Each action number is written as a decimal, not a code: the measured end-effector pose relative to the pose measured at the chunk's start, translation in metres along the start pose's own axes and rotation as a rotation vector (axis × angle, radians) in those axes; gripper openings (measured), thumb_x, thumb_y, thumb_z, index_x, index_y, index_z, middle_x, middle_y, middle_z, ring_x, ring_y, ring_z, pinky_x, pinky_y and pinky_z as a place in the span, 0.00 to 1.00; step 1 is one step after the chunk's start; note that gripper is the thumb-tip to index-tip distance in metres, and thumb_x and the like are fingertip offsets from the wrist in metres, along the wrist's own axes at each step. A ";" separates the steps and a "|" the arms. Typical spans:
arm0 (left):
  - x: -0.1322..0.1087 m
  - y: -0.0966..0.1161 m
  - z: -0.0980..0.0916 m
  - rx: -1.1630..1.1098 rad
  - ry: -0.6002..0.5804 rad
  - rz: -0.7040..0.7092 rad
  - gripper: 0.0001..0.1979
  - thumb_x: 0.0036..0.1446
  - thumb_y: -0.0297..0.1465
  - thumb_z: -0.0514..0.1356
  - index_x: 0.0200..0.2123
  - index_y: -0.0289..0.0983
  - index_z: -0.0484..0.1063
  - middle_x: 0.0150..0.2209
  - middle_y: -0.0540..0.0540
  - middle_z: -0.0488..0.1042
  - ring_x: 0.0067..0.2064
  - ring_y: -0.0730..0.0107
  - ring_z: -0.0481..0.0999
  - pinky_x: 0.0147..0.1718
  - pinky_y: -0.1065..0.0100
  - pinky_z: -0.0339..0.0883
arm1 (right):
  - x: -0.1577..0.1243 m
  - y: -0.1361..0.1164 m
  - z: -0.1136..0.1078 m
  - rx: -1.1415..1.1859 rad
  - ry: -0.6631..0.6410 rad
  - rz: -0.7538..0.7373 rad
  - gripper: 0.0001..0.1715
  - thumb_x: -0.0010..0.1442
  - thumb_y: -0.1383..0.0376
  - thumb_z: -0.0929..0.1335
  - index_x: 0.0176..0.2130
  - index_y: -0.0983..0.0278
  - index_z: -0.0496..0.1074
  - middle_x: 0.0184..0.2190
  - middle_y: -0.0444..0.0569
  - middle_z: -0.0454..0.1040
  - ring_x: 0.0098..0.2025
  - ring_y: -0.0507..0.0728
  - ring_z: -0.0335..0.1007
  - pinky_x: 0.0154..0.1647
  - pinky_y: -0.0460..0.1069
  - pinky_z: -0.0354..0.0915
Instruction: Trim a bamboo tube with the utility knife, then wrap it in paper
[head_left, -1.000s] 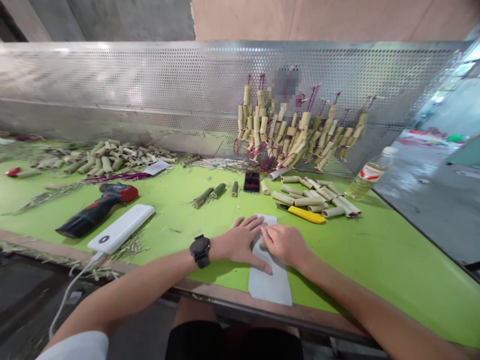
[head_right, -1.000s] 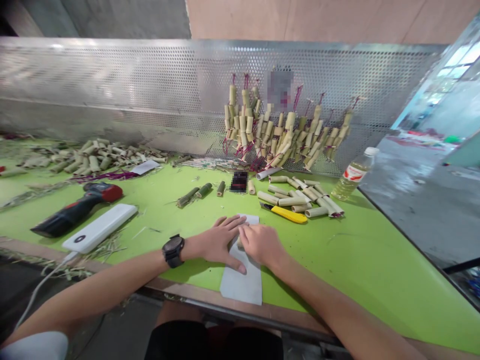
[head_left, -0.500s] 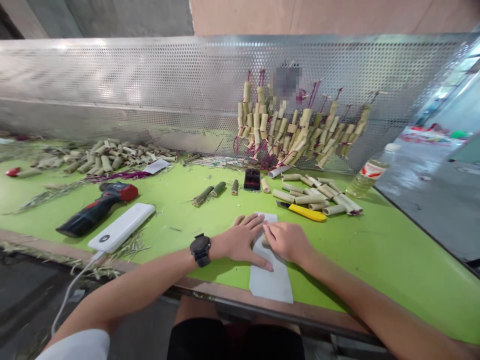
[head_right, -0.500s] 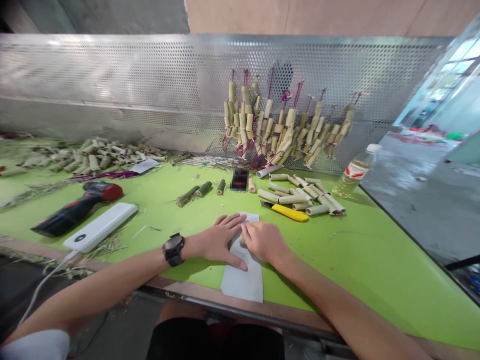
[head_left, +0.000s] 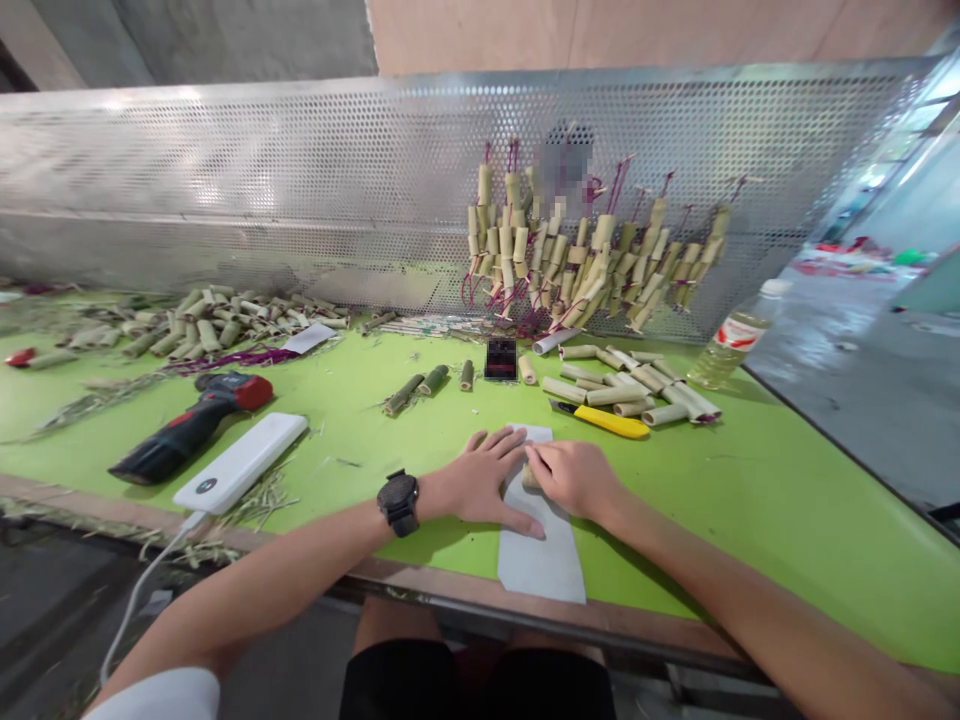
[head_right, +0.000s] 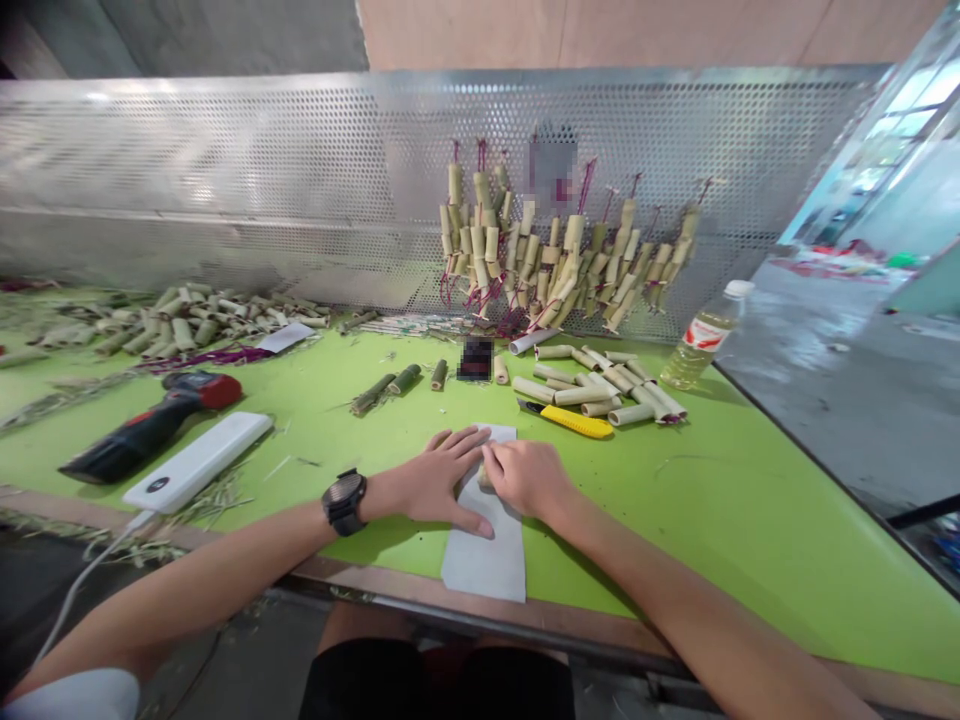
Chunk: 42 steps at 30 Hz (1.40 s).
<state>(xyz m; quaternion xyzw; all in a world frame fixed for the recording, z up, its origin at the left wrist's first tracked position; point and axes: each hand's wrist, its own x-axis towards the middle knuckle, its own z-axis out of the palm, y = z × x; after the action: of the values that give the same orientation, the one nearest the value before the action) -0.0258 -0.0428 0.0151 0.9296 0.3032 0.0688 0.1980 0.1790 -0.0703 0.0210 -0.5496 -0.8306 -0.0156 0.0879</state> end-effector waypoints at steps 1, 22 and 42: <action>0.000 0.000 0.000 0.002 0.000 0.000 0.59 0.50 0.69 0.54 0.75 0.41 0.44 0.75 0.39 0.40 0.75 0.41 0.39 0.70 0.43 0.36 | 0.000 0.000 0.000 0.009 0.001 -0.002 0.27 0.74 0.59 0.56 0.36 0.63 0.79 0.35 0.49 0.83 0.32 0.54 0.75 0.29 0.49 0.52; 0.001 0.002 0.000 0.007 -0.001 -0.018 0.57 0.51 0.70 0.52 0.74 0.42 0.46 0.75 0.39 0.42 0.75 0.41 0.40 0.70 0.43 0.36 | -0.001 0.001 -0.005 0.057 -0.044 0.005 0.27 0.74 0.59 0.56 0.35 0.63 0.78 0.34 0.50 0.82 0.31 0.54 0.74 0.29 0.49 0.51; 0.000 -0.003 0.001 0.022 -0.019 -0.017 0.54 0.56 0.68 0.48 0.75 0.42 0.42 0.75 0.41 0.40 0.75 0.42 0.39 0.70 0.45 0.36 | -0.001 0.002 -0.007 0.145 -0.077 0.018 0.26 0.74 0.59 0.57 0.33 0.63 0.76 0.31 0.48 0.80 0.29 0.53 0.71 0.29 0.48 0.50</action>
<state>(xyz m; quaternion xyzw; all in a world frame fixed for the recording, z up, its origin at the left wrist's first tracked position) -0.0272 -0.0412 0.0135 0.9297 0.3099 0.0551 0.1911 0.1823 -0.0713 0.0272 -0.5497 -0.8272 0.0666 0.0958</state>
